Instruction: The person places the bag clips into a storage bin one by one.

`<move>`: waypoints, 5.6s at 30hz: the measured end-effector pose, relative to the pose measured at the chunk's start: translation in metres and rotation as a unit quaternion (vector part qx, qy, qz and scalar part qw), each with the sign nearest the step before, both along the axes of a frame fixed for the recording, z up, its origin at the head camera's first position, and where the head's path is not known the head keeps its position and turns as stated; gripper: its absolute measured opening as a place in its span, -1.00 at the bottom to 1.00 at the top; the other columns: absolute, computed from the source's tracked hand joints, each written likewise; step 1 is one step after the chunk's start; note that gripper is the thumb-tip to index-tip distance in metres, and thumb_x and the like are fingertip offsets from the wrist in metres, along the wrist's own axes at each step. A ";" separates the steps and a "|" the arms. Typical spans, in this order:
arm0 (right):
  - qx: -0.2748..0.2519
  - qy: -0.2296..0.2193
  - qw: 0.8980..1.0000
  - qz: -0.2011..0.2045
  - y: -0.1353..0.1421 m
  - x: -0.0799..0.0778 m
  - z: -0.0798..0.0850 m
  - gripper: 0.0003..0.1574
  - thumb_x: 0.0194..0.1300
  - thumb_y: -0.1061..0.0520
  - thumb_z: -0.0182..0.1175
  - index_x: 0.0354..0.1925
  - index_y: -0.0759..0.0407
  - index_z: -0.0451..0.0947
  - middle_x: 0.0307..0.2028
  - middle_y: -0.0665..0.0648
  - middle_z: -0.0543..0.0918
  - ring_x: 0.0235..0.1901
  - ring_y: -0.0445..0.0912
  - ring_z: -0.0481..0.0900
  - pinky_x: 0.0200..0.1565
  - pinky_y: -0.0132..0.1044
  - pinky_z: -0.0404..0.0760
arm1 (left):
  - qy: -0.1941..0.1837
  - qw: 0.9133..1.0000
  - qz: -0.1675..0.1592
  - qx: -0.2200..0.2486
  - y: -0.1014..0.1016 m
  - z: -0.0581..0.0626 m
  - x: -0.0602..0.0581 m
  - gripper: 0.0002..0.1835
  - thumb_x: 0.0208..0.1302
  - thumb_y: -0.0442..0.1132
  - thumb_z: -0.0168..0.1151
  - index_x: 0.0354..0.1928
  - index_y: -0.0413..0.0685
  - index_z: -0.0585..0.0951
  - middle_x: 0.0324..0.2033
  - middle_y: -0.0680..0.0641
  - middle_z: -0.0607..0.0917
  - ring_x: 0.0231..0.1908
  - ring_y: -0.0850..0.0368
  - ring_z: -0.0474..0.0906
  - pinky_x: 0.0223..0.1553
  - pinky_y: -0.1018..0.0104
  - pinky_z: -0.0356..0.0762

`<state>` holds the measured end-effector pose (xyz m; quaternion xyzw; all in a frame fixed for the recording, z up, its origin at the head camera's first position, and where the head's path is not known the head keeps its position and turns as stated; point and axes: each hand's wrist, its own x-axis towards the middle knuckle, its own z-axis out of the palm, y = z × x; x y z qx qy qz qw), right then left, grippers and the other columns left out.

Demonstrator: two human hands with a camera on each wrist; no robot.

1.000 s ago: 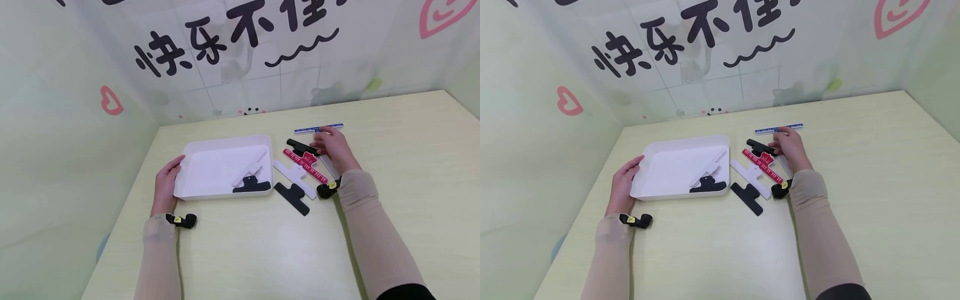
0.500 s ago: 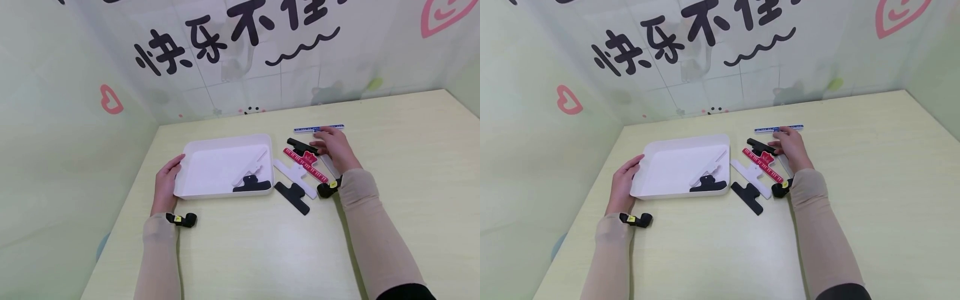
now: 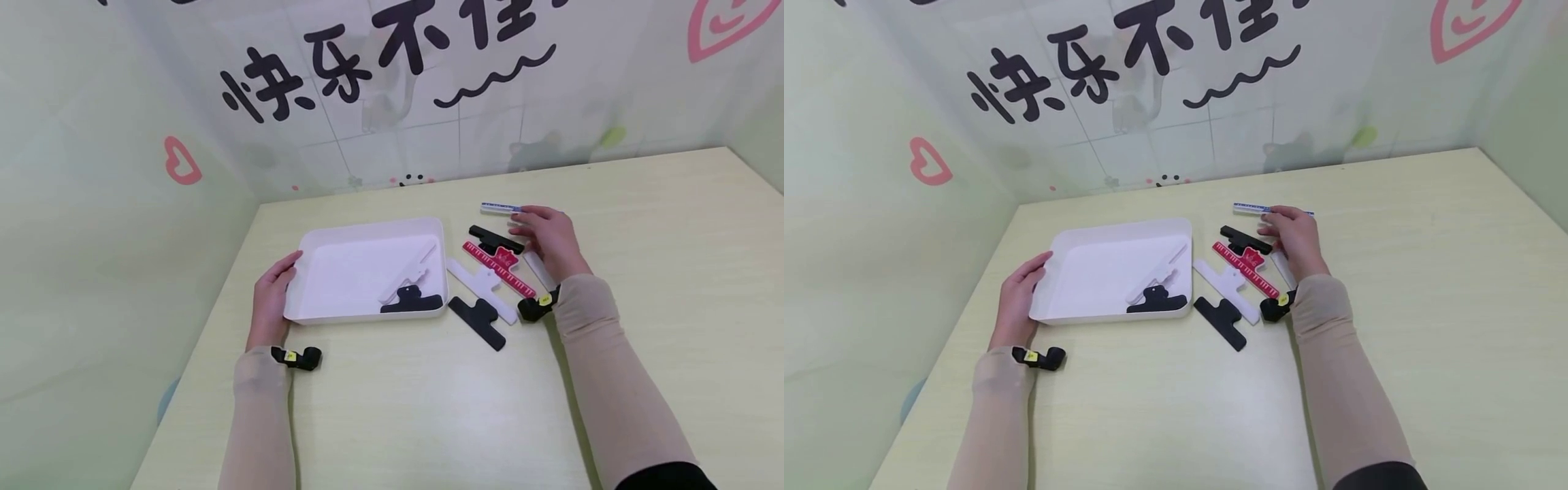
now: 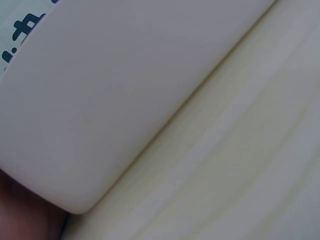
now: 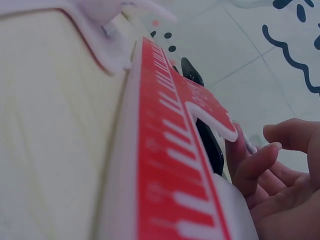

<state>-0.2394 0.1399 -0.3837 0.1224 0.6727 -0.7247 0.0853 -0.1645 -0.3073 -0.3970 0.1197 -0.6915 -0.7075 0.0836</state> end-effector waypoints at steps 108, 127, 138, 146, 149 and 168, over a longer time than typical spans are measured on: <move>0.309 0.222 0.866 0.324 -0.157 0.053 0.016 -0.77 0.27 -0.08 0.02 -0.32 -0.05 0.58 -0.51 -0.14 0.60 -0.50 -0.21 0.53 -0.34 -0.30 0.44 | 0.001 1.000 0.004 0.008 -0.001 -0.001 -0.001 -0.69 0.32 -0.22 -0.02 0.07 0.09 0.52 0.16 0.13 0.36 0.16 0.24 0.22 0.12 0.32 0.25; 0.366 0.229 0.841 0.325 -0.160 0.053 0.015 -0.75 0.24 -0.11 0.03 -0.18 -0.14 0.57 -0.34 -0.20 0.55 -0.40 -0.25 0.47 -0.27 -0.33 0.41 | 0.000 1.000 0.004 0.013 -0.001 0.000 -0.001 -0.69 0.31 -0.22 -0.01 0.07 0.09 0.52 0.16 0.13 0.36 0.16 0.23 0.23 0.11 0.33 0.27; 0.365 0.240 0.840 0.322 -0.158 0.053 0.014 -0.73 0.24 -0.09 0.05 -0.16 -0.10 0.58 -0.34 -0.18 0.56 -0.36 -0.21 0.44 -0.24 -0.33 0.41 | -0.001 1.000 0.005 0.010 -0.001 -0.002 -0.002 -0.69 0.31 -0.23 -0.02 0.07 0.08 0.52 0.15 0.13 0.37 0.15 0.23 0.24 0.11 0.32 0.27; 0.301 0.232 0.861 0.337 -0.151 0.050 0.018 -0.73 0.26 -0.07 0.03 -0.16 -0.04 0.57 -0.36 -0.10 0.57 -0.48 -0.16 0.51 -0.39 -0.31 0.48 | -0.009 1.000 0.007 -0.002 -0.001 -0.002 -0.003 -0.69 0.31 -0.21 -0.01 0.06 0.12 0.53 0.16 0.14 0.36 0.16 0.26 0.22 0.14 0.31 0.23; 0.267 0.224 0.875 0.336 -0.147 0.047 0.020 -0.73 0.28 -0.05 0.02 -0.15 -0.01 0.56 -0.41 -0.02 0.58 -0.50 -0.10 0.50 -0.46 -0.27 0.50 | -0.013 1.000 0.010 -0.010 -0.001 -0.002 -0.003 -0.69 0.31 -0.20 -0.01 0.06 0.14 0.53 0.16 0.15 0.36 0.16 0.27 0.21 0.15 0.31 0.21; 0.310 0.171 0.868 0.349 -0.100 0.030 0.035 -0.63 0.28 -0.15 -0.02 -0.10 0.01 0.50 -0.42 0.08 0.58 -0.48 0.05 0.48 -0.50 -0.24 0.42 | -0.016 1.000 0.010 -0.002 0.000 0.000 -0.002 -0.69 0.31 -0.20 -0.01 0.07 0.12 0.53 0.16 0.15 0.36 0.16 0.26 0.22 0.14 0.32 0.23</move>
